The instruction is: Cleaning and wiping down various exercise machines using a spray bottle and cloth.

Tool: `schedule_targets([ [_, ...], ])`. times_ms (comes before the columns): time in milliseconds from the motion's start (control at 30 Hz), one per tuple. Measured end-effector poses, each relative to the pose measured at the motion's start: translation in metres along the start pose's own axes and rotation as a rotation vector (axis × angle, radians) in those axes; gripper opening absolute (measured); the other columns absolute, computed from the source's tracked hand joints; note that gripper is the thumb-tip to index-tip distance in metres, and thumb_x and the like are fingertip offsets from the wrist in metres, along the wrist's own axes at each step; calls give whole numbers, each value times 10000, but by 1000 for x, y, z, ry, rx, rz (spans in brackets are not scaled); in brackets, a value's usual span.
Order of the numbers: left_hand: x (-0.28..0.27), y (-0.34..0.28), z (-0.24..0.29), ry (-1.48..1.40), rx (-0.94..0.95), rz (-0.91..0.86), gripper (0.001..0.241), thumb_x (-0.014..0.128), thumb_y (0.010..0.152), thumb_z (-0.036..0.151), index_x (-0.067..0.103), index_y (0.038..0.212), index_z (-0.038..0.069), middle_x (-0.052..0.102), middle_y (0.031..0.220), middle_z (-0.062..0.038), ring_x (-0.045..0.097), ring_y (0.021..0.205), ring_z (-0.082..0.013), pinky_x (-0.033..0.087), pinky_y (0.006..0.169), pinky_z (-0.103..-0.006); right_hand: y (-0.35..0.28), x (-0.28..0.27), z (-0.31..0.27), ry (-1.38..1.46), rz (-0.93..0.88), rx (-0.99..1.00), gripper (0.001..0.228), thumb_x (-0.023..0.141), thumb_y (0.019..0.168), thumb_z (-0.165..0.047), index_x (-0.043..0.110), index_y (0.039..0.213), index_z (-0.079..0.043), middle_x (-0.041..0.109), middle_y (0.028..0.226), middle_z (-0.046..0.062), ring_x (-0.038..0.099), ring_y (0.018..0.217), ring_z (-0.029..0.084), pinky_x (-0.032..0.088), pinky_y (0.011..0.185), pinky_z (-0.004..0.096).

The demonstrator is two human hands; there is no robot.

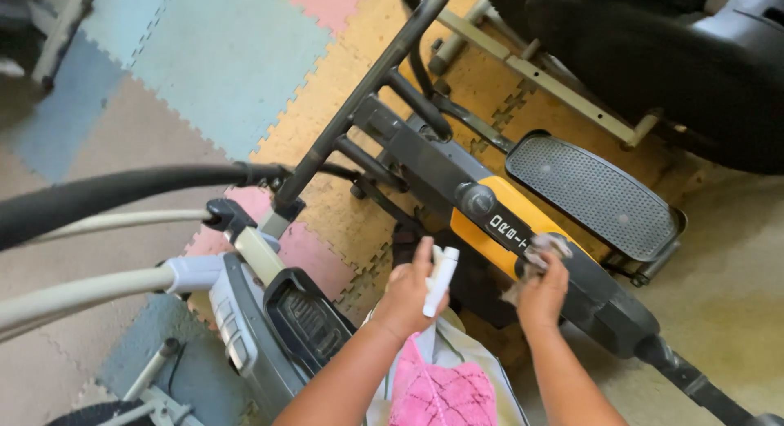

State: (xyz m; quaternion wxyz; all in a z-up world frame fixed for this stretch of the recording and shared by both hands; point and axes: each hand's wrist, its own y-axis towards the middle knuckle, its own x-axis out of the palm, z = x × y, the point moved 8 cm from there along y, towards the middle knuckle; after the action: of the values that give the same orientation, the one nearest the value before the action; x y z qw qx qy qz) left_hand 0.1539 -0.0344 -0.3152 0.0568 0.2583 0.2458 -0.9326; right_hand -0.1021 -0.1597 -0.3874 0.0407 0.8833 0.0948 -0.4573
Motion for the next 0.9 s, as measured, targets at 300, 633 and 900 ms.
schedule_targets([
  [300, -9, 0, 90, 33, 294, -19, 782, 727, 744, 246, 467, 1464, 90, 539, 1486, -153, 585, 1248, -281, 430, 921, -445, -48, 12, 85, 471, -108, 752, 451, 585, 938, -11, 606, 1382, -83, 674, 1243, 94, 625, 1061, 185, 486, 912, 304],
  [633, 15, 21, 95, 121, 202, 13, 539, 737, 757, 297, 591, 1242, 112, 659, 1190, -110, 629, 1118, -293, 441, 893, -465, -50, 4, 84, 542, -105, 780, 396, 596, 959, -22, 629, 1352, -54, 679, 1203, 70, 614, 1047, 165, 486, 911, 292],
  [900, 30, 25, 76, 211, 134, -14, 467, 745, 793, 326, 566, 1152, 87, 630, 1064, -115, 623, 1032, -316, 446, 894, -477, 2, -23, 16, 755, 109, 558, 458, 571, 962, -57, 507, 1415, -72, 608, 1336, 48, 611, 1158, 131, 487, 980, 270],
])
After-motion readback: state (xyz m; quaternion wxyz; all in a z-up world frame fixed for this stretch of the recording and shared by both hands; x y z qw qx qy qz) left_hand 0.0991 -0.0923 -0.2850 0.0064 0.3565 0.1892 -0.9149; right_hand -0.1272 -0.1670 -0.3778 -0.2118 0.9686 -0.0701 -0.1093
